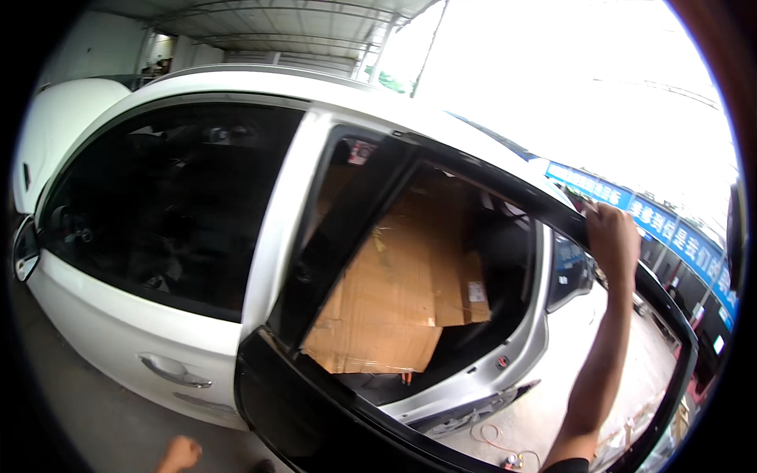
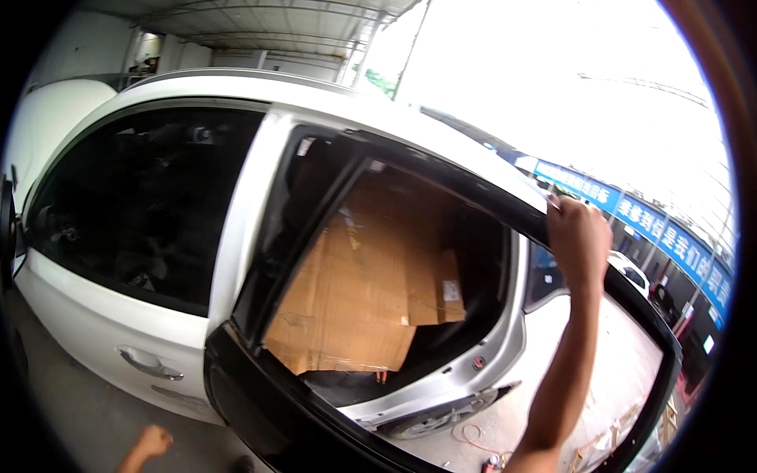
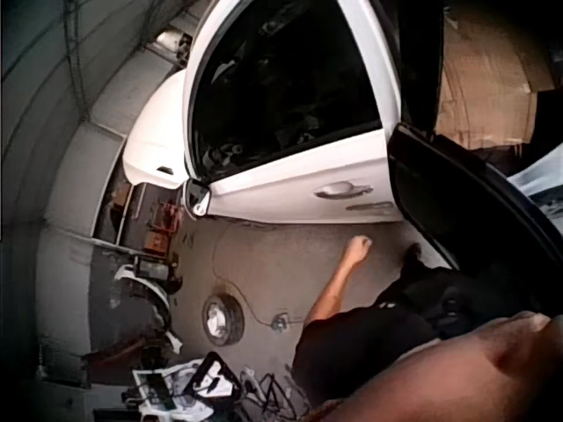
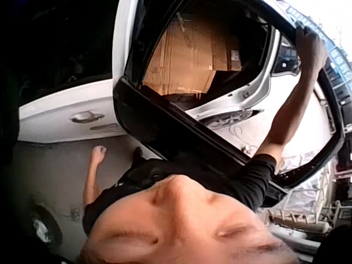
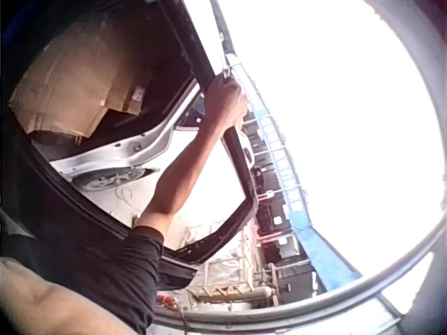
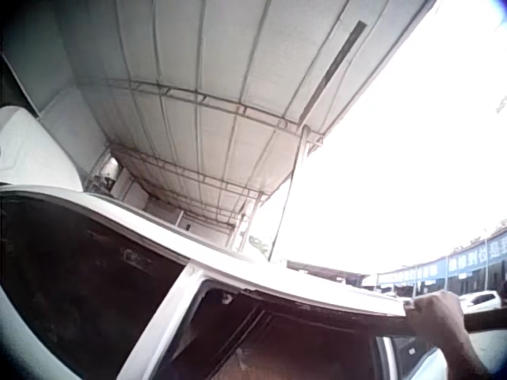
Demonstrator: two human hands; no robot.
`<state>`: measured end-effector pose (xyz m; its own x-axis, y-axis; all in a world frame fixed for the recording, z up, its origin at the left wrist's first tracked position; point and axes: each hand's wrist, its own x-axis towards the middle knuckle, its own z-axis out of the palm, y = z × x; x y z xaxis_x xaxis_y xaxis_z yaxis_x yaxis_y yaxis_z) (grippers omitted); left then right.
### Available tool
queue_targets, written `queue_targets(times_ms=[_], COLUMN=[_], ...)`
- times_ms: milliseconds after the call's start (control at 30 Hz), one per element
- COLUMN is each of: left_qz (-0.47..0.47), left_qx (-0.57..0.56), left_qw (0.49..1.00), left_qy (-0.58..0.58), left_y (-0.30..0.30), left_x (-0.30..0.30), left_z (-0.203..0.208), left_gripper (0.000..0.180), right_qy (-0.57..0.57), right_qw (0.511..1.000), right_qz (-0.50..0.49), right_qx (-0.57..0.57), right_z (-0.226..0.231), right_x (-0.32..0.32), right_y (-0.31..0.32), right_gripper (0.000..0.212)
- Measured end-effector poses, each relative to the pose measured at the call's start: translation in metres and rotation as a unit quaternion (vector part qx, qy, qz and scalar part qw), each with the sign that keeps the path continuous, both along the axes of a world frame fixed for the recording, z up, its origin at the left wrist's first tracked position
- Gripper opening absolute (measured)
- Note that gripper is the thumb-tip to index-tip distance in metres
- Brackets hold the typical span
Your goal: The person installs a black rubber weather seal along the top edge of a white car's open trunk. They press the seal into place by hand, working from one side to the other to ensure it is properly seated.
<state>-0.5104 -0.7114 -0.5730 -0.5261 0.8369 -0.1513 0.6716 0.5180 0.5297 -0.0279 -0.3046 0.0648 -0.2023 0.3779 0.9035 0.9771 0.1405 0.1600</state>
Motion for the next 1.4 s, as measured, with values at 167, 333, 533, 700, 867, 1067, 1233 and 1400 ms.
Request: queue_targets(times_ms=[167,333,533,700,867,1067,1233,1400], left_qz=[-0.103,-0.269,-0.317,-0.341,-0.336,-0.348,-0.356,-0.384], left_qx=[0.403,0.665,0.600,0.592,0.619,0.614,0.608,0.584], left_qw=[0.898,0.687,0.660,0.685,0.668,0.671,0.673,0.679], left_qy=[0.145,0.116,0.323,0.255,0.241,0.228,0.225,0.224], left_y=[0.195,0.358,0.477,0.484,0.495,0.492,0.493,0.492], left_x=[0.051,0.118,0.150,0.174,0.167,0.169,0.165,0.159], left_z=[0.316,0.506,0.601,0.598,0.593,0.594,0.594,0.600], left_gripper=[0.017,0.017,0.060,0.041,0.039,0.037,0.034,0.035], right_qy=[0.007,-0.036,-0.039,-0.080,-0.112,-0.027,0.016,0.091], right_qw=[1.000,0.999,0.999,0.995,0.981,0.919,0.900,0.792], right_qz=[0.014,0.027,0.006,0.040,0.082,0.208,0.122,0.200], right_qx=[-0.013,0.010,-0.004,-0.051,-0.133,-0.334,-0.419,-0.570], right_z=[0.003,-0.001,0.003,0.010,0.025,0.040,0.050,0.058], right_x=[-0.005,0.005,0.004,0.006,-0.064,-0.123,-0.139,-0.135], right_y=[-0.008,0.004,0.001,0.005,0.027,0.057,0.056,0.072], right_gripper=[0.038,0.039,0.040,0.034,0.032,0.038,0.038,0.038])
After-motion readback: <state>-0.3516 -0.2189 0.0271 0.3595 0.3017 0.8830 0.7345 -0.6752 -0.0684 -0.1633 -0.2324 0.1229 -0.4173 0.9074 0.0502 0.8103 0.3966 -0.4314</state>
